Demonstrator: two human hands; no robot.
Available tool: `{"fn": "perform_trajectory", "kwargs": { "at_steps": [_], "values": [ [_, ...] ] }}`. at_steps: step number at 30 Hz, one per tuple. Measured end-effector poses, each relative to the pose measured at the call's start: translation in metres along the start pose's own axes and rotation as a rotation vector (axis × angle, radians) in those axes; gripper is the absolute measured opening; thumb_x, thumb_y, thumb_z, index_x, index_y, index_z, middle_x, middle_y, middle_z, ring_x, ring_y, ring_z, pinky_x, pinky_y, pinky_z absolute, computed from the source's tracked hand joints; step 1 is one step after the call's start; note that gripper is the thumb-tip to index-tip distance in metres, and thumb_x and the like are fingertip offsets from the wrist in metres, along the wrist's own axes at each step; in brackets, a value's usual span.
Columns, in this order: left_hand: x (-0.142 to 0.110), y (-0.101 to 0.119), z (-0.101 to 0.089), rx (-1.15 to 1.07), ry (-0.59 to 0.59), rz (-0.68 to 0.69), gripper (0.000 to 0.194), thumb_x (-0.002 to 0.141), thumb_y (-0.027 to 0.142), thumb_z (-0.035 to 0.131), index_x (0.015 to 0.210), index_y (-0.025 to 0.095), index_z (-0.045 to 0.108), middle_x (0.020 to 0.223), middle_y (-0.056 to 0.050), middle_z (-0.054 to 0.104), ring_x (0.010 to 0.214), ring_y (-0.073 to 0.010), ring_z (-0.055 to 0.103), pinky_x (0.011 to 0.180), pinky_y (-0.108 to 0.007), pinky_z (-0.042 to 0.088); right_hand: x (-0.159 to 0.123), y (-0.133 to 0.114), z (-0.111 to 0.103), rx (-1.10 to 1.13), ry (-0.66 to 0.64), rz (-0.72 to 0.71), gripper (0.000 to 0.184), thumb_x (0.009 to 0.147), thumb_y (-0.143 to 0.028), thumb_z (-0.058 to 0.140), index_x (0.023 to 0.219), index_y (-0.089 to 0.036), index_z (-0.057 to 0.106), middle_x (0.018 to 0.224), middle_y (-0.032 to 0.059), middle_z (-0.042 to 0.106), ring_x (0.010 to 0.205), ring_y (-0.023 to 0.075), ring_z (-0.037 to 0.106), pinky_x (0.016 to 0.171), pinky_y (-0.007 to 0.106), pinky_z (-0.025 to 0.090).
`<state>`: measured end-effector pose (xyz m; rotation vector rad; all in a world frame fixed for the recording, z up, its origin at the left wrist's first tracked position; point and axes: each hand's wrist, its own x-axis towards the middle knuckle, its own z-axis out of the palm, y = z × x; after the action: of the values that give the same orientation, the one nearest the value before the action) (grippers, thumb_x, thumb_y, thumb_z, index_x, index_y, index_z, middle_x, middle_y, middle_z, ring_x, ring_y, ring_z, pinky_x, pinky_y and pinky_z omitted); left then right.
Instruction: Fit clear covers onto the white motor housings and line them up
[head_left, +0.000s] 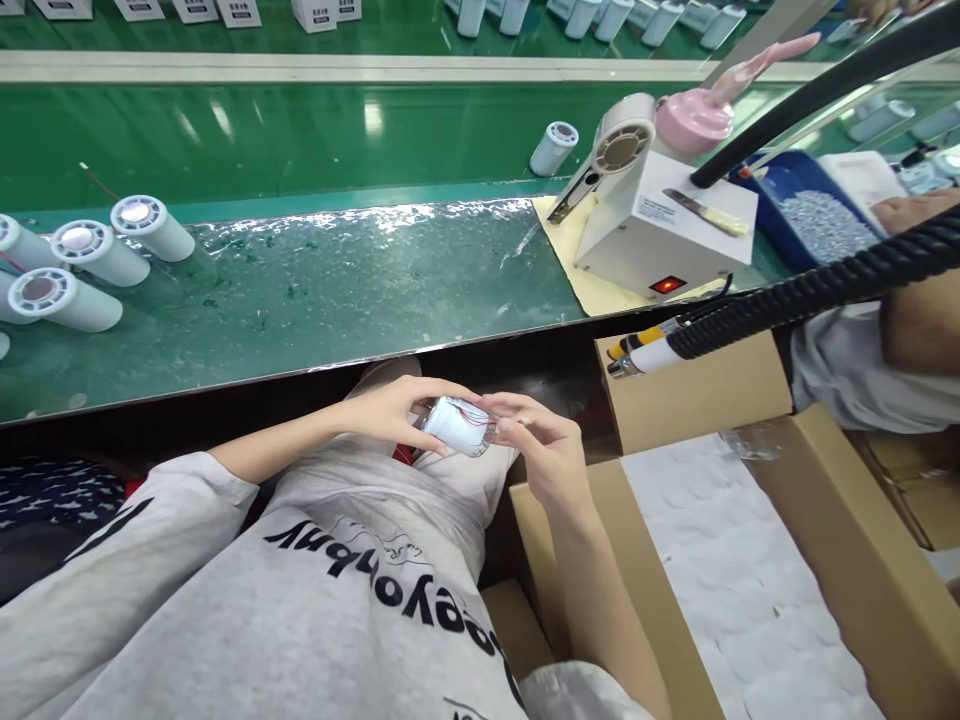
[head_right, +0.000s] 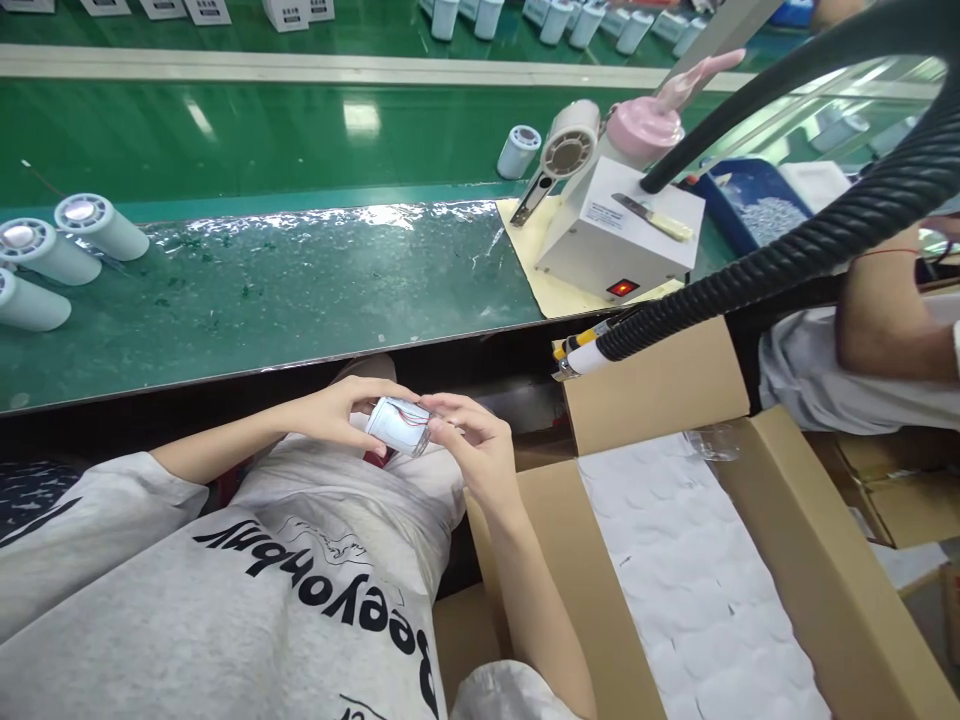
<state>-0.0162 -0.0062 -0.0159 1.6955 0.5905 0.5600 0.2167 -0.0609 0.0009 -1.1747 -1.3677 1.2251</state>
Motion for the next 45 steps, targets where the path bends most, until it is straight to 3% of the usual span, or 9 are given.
{"fn": "perform_trajectory", "kwargs": {
  "at_steps": [2, 5, 9, 13, 16, 23, 33, 40, 45],
  "values": [
    [-0.002, 0.004, 0.003, -0.132, 0.060, -0.071, 0.070, 0.072, 0.038, 0.088, 0.136, 0.019, 0.064, 0.132, -0.014, 0.070, 0.110, -0.0238, 0.070, 0.091, -0.032, 0.056, -0.002, -0.001, -0.002, -0.154, -0.078, -0.098, 0.021, 0.079, -0.042, 0.086, 0.091, -0.026, 0.080, 0.126, 0.0104, 0.075, 0.117, 0.0319, 0.071, 0.099, 0.048, 0.060],
    [-0.007, 0.008, 0.008, -0.258, 0.089, -0.143, 0.067, 0.075, 0.038, 0.086, 0.135, 0.020, 0.063, 0.129, -0.012, 0.070, 0.097, -0.0194, 0.071, 0.083, -0.031, 0.057, -0.006, -0.001, -0.006, -0.374, -0.169, -0.275, 0.039, 0.083, -0.032, 0.085, 0.120, -0.029, 0.075, 0.136, 0.0101, 0.070, 0.127, 0.0304, 0.067, 0.108, 0.047, 0.056],
    [-0.011, 0.011, 0.013, -0.331, 0.081, -0.196, 0.065, 0.076, 0.038, 0.085, 0.135, 0.022, 0.063, 0.127, -0.011, 0.069, 0.097, -0.0194, 0.070, 0.079, -0.030, 0.057, -0.012, 0.003, -0.007, -0.455, -0.219, -0.417, 0.040, 0.089, -0.030, 0.079, 0.127, -0.028, 0.068, 0.137, 0.0108, 0.069, 0.126, 0.0295, 0.068, 0.105, 0.044, 0.059],
    [-0.011, 0.011, 0.015, -0.408, 0.119, -0.198, 0.066, 0.075, 0.035, 0.087, 0.135, 0.022, 0.063, 0.137, -0.013, 0.065, 0.102, -0.0200, 0.069, 0.082, -0.031, 0.058, -0.016, 0.006, -0.005, -0.466, -0.168, -0.459, 0.043, 0.089, -0.027, 0.079, 0.130, -0.026, 0.064, 0.139, 0.0136, 0.068, 0.128, 0.0301, 0.067, 0.105, 0.045, 0.059],
    [-0.011, 0.012, 0.013, -0.320, 0.085, -0.129, 0.070, 0.075, 0.035, 0.088, 0.139, 0.025, 0.063, 0.140, -0.012, 0.065, 0.111, -0.0229, 0.069, 0.089, -0.033, 0.057, -0.019, 0.004, -0.004, -0.408, -0.142, -0.394, 0.038, 0.089, -0.030, 0.079, 0.124, -0.026, 0.065, 0.137, 0.0131, 0.069, 0.126, 0.0300, 0.068, 0.104, 0.045, 0.060],
    [-0.016, 0.017, 0.006, -0.106, -0.004, 0.095, 0.073, 0.077, 0.035, 0.087, 0.145, 0.031, 0.060, 0.151, -0.012, 0.059, 0.136, -0.0292, 0.059, 0.107, -0.041, 0.052, -0.025, -0.009, -0.006, -0.227, -0.149, -0.094, 0.041, 0.080, -0.041, 0.087, 0.114, -0.025, 0.068, 0.125, 0.0114, 0.074, 0.112, 0.0290, 0.074, 0.093, 0.042, 0.065],
    [-0.018, 0.021, 0.004, -0.028, -0.036, 0.143, 0.071, 0.081, 0.033, 0.084, 0.147, 0.030, 0.059, 0.152, -0.013, 0.058, 0.140, -0.0304, 0.055, 0.112, -0.044, 0.050, -0.026, -0.013, -0.004, -0.035, -0.147, 0.087, 0.046, 0.077, -0.045, 0.089, 0.114, -0.028, 0.069, 0.121, 0.0070, 0.073, 0.107, 0.0245, 0.072, 0.088, 0.036, 0.065],
    [-0.018, 0.021, 0.005, -0.001, -0.046, 0.155, 0.072, 0.082, 0.032, 0.083, 0.149, 0.031, 0.056, 0.153, -0.013, 0.057, 0.140, -0.0299, 0.055, 0.113, -0.044, 0.049, -0.023, -0.008, 0.000, 0.090, -0.132, 0.188, 0.049, 0.075, -0.057, 0.086, 0.107, -0.025, 0.067, 0.110, 0.0076, 0.073, 0.090, 0.0209, 0.072, 0.071, 0.031, 0.063],
    [-0.018, 0.021, 0.004, 0.009, -0.046, 0.148, 0.070, 0.083, 0.032, 0.083, 0.148, 0.030, 0.057, 0.151, -0.013, 0.059, 0.140, -0.0297, 0.056, 0.114, -0.044, 0.049, -0.019, -0.005, 0.005, 0.166, -0.108, 0.255, 0.048, 0.075, -0.062, 0.082, 0.099, -0.025, 0.064, 0.090, 0.0028, 0.070, 0.071, 0.0158, 0.065, 0.059, 0.027, 0.060]
  ]
}}
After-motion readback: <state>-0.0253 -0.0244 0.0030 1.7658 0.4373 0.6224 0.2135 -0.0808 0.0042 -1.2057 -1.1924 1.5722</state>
